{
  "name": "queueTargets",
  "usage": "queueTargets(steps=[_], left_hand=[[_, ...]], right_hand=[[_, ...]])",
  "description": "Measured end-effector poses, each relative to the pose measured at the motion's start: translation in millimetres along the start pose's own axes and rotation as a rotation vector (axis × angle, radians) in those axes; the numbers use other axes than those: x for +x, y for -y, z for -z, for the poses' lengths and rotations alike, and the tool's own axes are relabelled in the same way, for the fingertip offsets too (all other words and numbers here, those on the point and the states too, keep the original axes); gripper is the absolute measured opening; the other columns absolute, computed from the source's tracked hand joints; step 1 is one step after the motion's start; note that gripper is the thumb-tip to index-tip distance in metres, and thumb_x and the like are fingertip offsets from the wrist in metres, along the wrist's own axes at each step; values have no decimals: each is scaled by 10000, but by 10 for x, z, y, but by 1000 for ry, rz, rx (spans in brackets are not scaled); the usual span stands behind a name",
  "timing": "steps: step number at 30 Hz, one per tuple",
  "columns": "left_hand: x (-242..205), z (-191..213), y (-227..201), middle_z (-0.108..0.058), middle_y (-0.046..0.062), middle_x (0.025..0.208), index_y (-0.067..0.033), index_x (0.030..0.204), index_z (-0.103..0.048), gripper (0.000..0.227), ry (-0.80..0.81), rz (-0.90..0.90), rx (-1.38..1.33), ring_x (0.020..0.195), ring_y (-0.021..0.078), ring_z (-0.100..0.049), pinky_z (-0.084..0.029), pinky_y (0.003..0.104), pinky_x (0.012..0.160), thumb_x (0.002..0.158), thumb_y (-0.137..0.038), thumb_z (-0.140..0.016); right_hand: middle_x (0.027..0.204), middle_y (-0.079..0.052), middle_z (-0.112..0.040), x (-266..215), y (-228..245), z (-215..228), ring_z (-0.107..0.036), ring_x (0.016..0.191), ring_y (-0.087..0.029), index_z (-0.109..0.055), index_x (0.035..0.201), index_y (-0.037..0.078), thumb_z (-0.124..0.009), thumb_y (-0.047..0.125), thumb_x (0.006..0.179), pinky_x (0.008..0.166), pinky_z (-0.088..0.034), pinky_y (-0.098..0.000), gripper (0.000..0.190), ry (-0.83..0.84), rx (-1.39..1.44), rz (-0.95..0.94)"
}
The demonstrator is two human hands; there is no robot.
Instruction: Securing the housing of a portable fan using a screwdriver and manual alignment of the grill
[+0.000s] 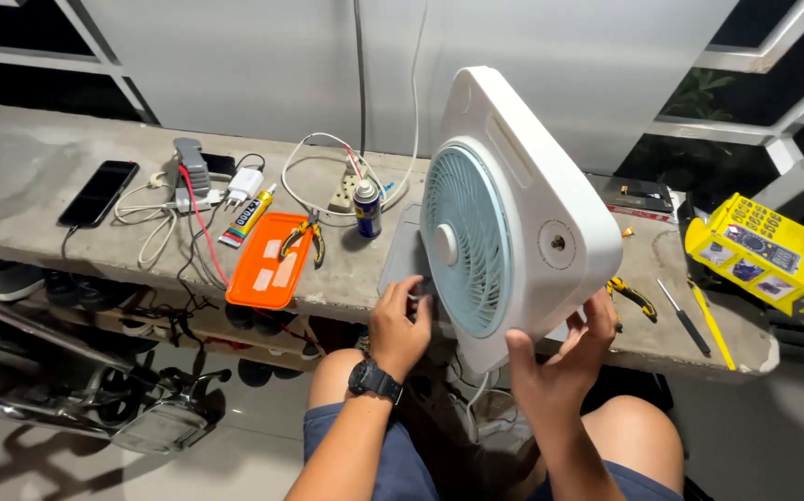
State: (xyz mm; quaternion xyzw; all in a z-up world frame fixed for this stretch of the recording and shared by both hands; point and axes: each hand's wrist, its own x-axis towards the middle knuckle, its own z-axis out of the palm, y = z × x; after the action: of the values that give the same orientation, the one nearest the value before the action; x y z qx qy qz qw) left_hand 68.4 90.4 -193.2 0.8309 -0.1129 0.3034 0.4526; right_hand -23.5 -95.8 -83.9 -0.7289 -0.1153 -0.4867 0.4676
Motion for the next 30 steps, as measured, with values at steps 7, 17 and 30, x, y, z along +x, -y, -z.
queueTargets(steps=[7, 17, 30], left_hand=[[-67, 39, -49, -789, 108, 1282, -98, 1407, -693, 411, 80, -187, 8, 1154, 359, -723, -540, 491, 969, 1058, -288, -587], [34, 187, -320, -812, 145, 1205, -117, 1453, -732, 556, 207, -17, 30, 1098, 367, -729, -586, 463, 919, 902, -143, -801], [-11, -8, -77, -757, 173, 1163, -112, 1440, -705, 621, 121, -30, 117, 1088, 429, -706, -583, 542, 931, 854, -261, -843]], right_hand=[[1396, -240, -454, 131, -31, -121, -521, 1293, -377, -380, 1523, -10, -692, 518, 988, 1066, -473, -507, 814, 17, -55, 5], [1007, -294, -680, 590, -359, -70, -703, 983, -543, -658, 1220, -58, -854, 393, 911, 869, -570, -556, 581, 5, -80, 51], [1155, -76, -752, 1105, -786, 104, -647, 1041, -141, -654, 1317, 56, -776, 216, 985, 994, -583, -426, 388, 205, 376, -290]])
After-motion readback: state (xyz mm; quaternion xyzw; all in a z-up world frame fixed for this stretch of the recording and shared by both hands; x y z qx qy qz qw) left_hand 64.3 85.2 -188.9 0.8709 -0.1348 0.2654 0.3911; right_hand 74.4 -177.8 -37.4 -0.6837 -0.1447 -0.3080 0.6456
